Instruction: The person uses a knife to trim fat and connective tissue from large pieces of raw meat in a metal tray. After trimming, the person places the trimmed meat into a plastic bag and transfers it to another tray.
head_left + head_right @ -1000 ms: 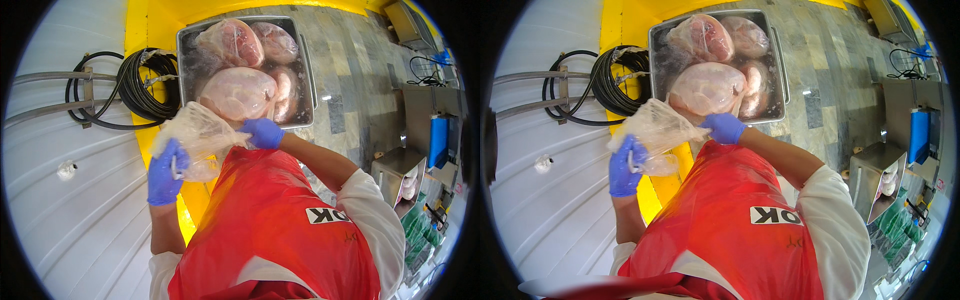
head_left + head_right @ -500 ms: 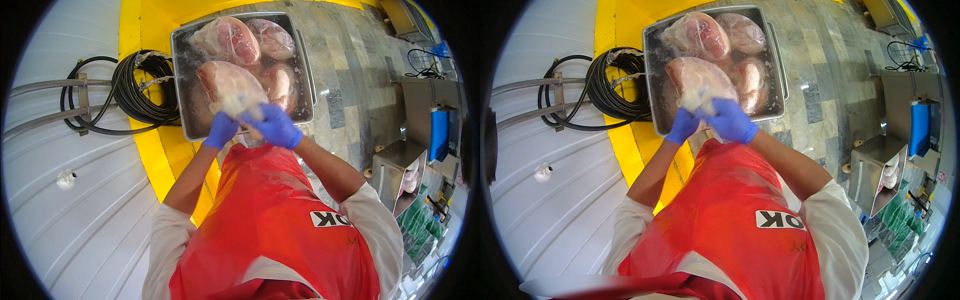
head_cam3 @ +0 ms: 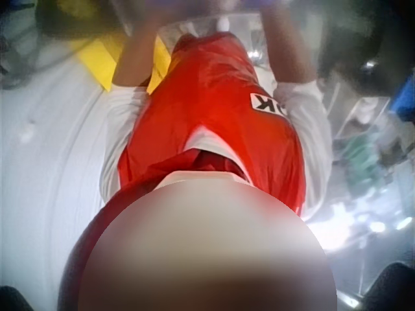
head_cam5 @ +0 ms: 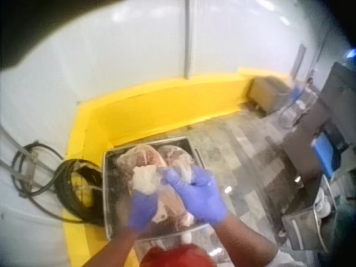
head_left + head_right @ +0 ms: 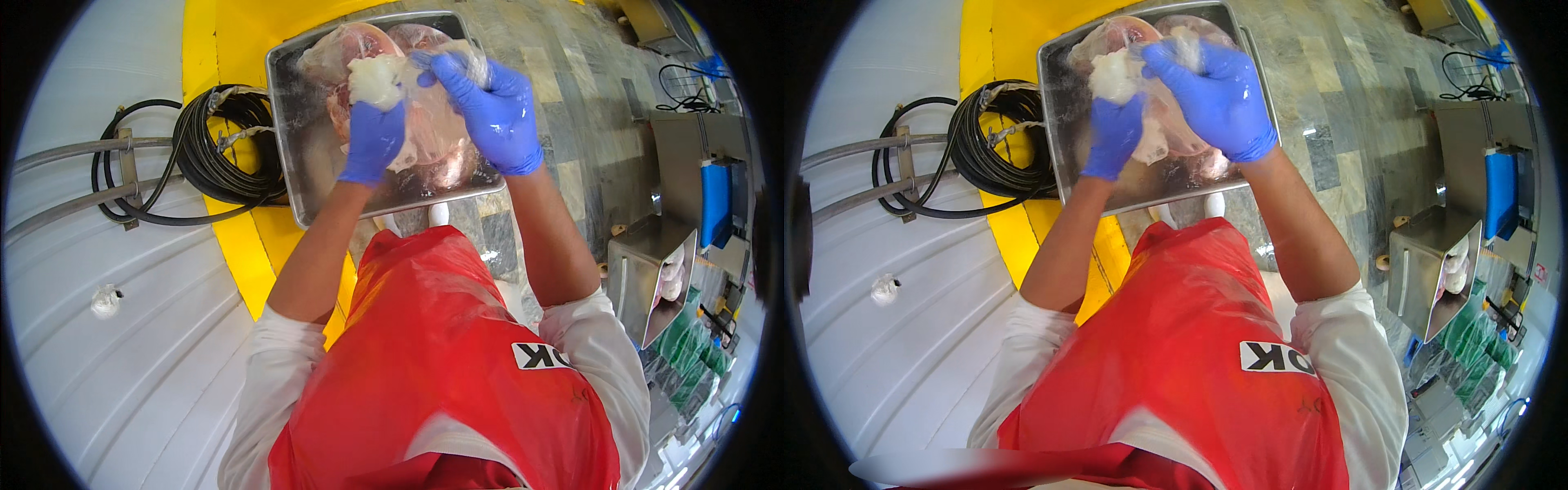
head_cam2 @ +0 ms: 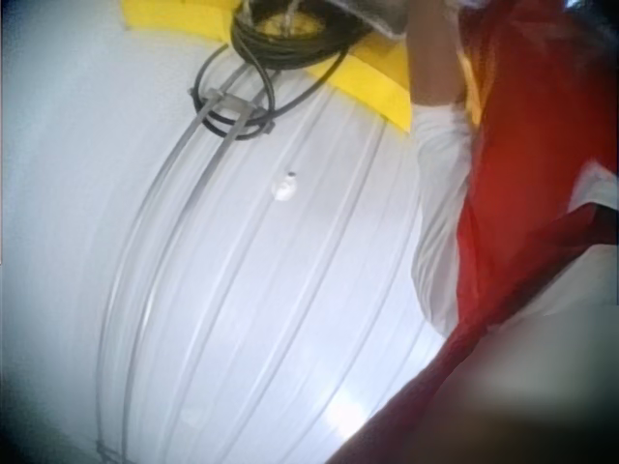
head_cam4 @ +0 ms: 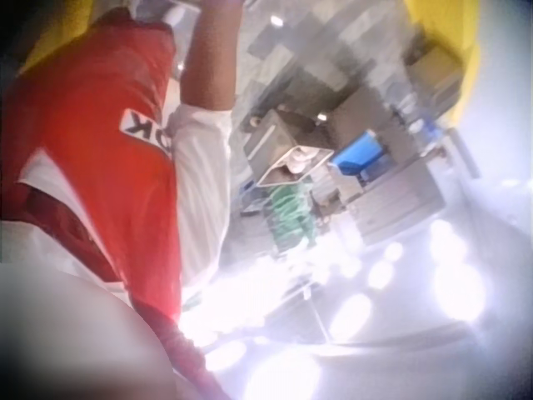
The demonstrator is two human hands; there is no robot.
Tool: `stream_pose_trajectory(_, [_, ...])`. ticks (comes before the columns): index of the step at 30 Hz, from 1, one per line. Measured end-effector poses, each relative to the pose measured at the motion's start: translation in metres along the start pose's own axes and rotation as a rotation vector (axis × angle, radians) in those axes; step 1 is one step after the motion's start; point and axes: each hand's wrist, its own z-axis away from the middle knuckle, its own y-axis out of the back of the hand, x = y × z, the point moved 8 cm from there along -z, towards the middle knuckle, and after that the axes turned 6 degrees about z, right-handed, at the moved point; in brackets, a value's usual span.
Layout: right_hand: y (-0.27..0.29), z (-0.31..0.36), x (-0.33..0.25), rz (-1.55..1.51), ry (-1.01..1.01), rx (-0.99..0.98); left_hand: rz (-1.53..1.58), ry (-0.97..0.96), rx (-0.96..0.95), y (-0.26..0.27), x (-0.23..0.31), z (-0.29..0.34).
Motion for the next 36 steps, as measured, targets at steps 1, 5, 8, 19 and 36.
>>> stream_pose_trajectory(1, [0.0, -0.002, -0.002, -0.037, 0.02, -0.035, 0.059, 0.109, 0.002, 0.003, 0.006, 0.011])
stream_pose_trajectory(5, [0.001, 0.018, 0.014, -0.07, 0.105, -0.201, 0.011, 0.518, -0.212, 0.027, 0.028, 0.071])
stream_pose_trajectory(8, [-0.02, 0.064, 0.061, 0.187, 0.233, -0.37, 0.123, 0.618, -0.206, 0.047, 0.047, 0.136])
stream_pose_trajectory(19, [-0.095, 0.1, 0.196, 0.658, 0.489, -0.464, 0.059, 0.656, -0.203, 0.065, 0.109, 0.181])
stream_pose_trajectory(36, [-0.031, 0.198, 0.336, 0.686, -0.116, -1.008, -0.043, 0.861, 0.432, 0.241, 0.072, 0.306])
